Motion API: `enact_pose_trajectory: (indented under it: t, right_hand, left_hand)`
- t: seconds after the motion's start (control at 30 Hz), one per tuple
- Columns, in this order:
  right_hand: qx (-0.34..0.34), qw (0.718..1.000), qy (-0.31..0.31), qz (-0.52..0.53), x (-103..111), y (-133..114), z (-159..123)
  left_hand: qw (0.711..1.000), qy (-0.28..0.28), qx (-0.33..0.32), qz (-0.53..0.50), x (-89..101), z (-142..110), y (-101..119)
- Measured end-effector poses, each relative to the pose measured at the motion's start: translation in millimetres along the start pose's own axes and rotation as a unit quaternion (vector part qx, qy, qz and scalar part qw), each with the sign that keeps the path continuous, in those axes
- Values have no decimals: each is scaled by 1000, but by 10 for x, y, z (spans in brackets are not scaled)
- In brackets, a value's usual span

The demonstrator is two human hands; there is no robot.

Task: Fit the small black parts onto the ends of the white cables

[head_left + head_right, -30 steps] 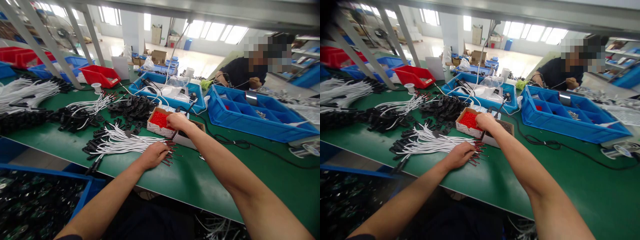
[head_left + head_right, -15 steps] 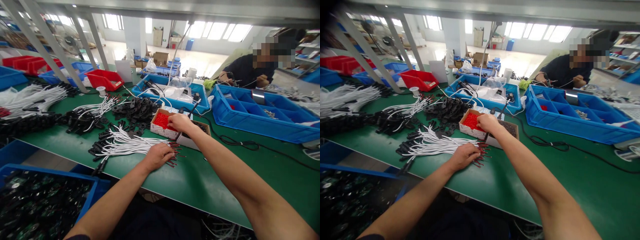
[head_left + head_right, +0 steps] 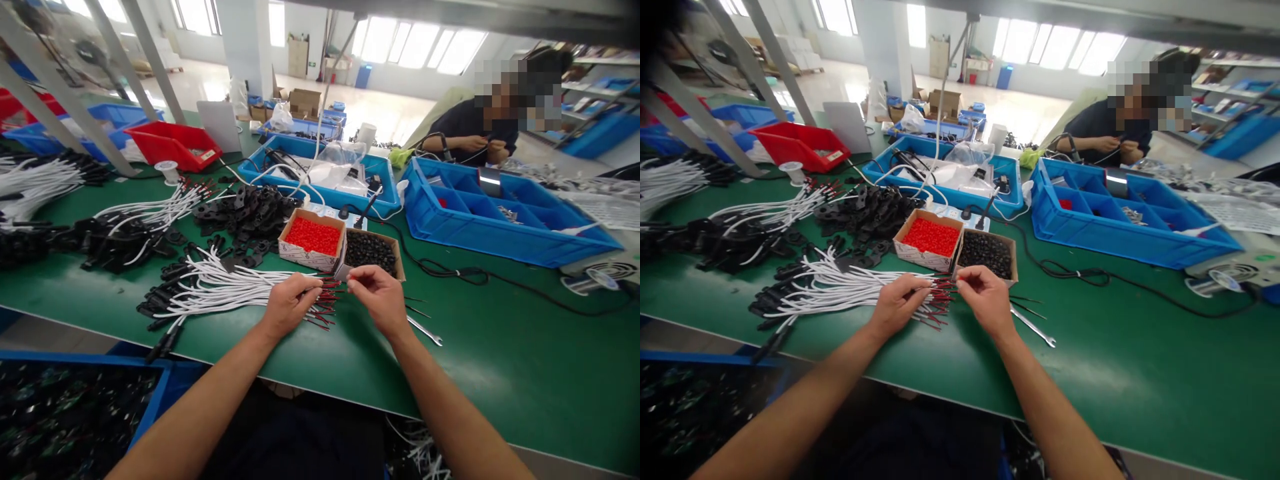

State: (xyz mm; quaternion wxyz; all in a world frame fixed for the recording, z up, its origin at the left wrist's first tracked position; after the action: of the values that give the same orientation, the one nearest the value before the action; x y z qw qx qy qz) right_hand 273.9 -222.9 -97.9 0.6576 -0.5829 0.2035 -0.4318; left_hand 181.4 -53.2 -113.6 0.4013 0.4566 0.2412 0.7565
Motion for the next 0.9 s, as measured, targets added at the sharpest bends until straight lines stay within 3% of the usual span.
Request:
enact_pose_trajectory:
  t: [0.13,0.4,0.9]
  right_hand:
    - [-49,995,-3,81,-93,215,-185]
    - [-79,981,-16,174,-193,399,-151]
    - [-93,965,-16,245,-198,524,-166]
  left_hand:
    - [1000,-6,-1,24,-41,20,15]
    - [998,-28,2,48,-80,40,24]
    - [996,-51,21,67,-125,44,18]
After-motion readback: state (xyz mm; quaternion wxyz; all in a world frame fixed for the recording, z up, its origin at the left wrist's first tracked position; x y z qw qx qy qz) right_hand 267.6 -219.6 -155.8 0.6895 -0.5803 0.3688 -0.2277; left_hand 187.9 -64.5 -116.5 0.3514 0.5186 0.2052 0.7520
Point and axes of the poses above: each hand's wrist, its own z-axis towards the middle knuckle, its own x-axis out of the back of the hand, y = z × x, the point moved 7 cm from there along z, towards the middle knuckle, and after that the axes turned 12 degrees about -y, right-handed, at the moved point
